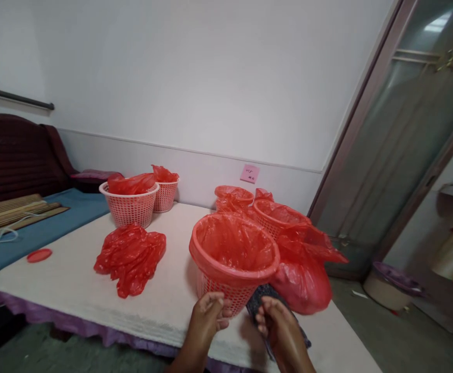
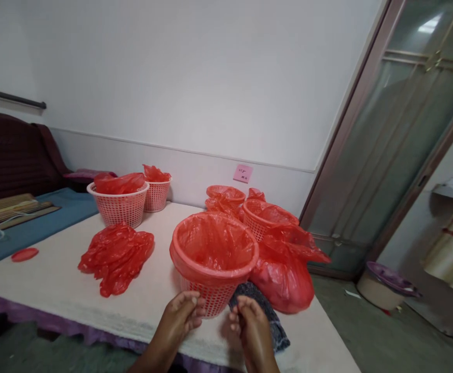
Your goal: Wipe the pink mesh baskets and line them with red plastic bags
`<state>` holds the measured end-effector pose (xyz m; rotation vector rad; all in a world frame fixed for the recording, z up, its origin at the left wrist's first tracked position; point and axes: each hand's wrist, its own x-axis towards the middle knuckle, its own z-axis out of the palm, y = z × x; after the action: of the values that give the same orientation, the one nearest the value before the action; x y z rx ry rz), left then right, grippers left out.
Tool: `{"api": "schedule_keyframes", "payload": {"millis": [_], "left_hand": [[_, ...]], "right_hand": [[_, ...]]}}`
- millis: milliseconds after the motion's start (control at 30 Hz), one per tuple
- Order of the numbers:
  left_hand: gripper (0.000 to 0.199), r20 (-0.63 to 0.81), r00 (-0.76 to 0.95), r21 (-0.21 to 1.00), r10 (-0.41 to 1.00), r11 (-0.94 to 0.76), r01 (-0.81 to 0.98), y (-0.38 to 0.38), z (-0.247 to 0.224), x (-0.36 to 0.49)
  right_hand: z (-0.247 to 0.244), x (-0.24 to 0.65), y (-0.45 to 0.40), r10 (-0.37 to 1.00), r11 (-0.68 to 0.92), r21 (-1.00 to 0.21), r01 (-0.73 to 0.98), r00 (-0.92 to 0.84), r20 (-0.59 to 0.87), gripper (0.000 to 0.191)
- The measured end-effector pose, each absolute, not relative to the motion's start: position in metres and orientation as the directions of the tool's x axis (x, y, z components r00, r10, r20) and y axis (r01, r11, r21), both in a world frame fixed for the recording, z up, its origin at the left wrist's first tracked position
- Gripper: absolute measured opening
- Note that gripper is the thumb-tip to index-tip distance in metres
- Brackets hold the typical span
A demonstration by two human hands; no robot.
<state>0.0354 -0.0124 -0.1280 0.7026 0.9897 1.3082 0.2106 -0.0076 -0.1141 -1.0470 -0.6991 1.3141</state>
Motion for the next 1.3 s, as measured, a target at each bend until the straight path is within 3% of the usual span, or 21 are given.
{"api": "schedule_keyframes", "payload": {"millis": [167,300,433,567,700,933,1067,1200,1300], "left_hand": [[0.042,-0.144,-0.164,0.973,0.976,0.110,-0.202,-0.014,-0.180,0.004],[0.032,-0.009,-0.255,0.998,0.967,0.024,0.055,-0.012,-0.214,-0.041],[0.022,0.092,-0.281,0.961,0.955,-0.011,0.277,-0.008,-0.241,-0.084],[0.021,0.129,-0.268,0.910,0.955,-0.006,0.414,-0.005,-0.266,-0.103],[0.025,0.145,-0.276,0.839,0.950,0.030,0.543,-0.004,-0.278,-0.099],[0.028,0.071,-0.251,0.714,0.965,0.127,0.689,0.001,-0.270,-0.091],[0.011,-0.044,-0.266,0.626,0.963,0.234,0.744,0.013,-0.257,-0.094],[0.024,-0.164,-0.255,0.548,0.953,0.303,0.779,0.028,-0.246,-0.099],[0.027,-0.205,-0.252,0.509,0.946,0.323,0.798,0.032,-0.240,-0.100]], "right_hand": [[-0.178,0.194,-0.026,0.978,-0.188,-0.958,-0.217,0.049,-0.203,0.039],[-0.212,0.169,-0.019,0.996,-0.010,-0.998,0.060,-0.087,-0.015,0.030],[-0.226,0.151,0.003,0.964,0.253,-0.891,0.378,-0.176,0.199,0.028],[-0.242,0.143,0.021,0.958,0.279,-0.802,0.529,-0.214,0.191,0.037],[-0.263,0.141,0.028,0.963,0.258,-0.760,0.597,-0.098,0.249,0.048],[-0.262,0.149,0.039,0.989,0.082,-0.731,0.677,0.035,0.143,0.043],[-0.252,0.143,0.042,0.989,0.019,-0.614,0.789,0.076,0.128,0.048],[-0.250,0.136,0.043,0.992,-0.036,-0.490,0.871,0.091,0.088,0.050],[-0.258,0.137,0.046,0.986,0.055,-0.422,0.905,0.017,0.165,0.049]]}}
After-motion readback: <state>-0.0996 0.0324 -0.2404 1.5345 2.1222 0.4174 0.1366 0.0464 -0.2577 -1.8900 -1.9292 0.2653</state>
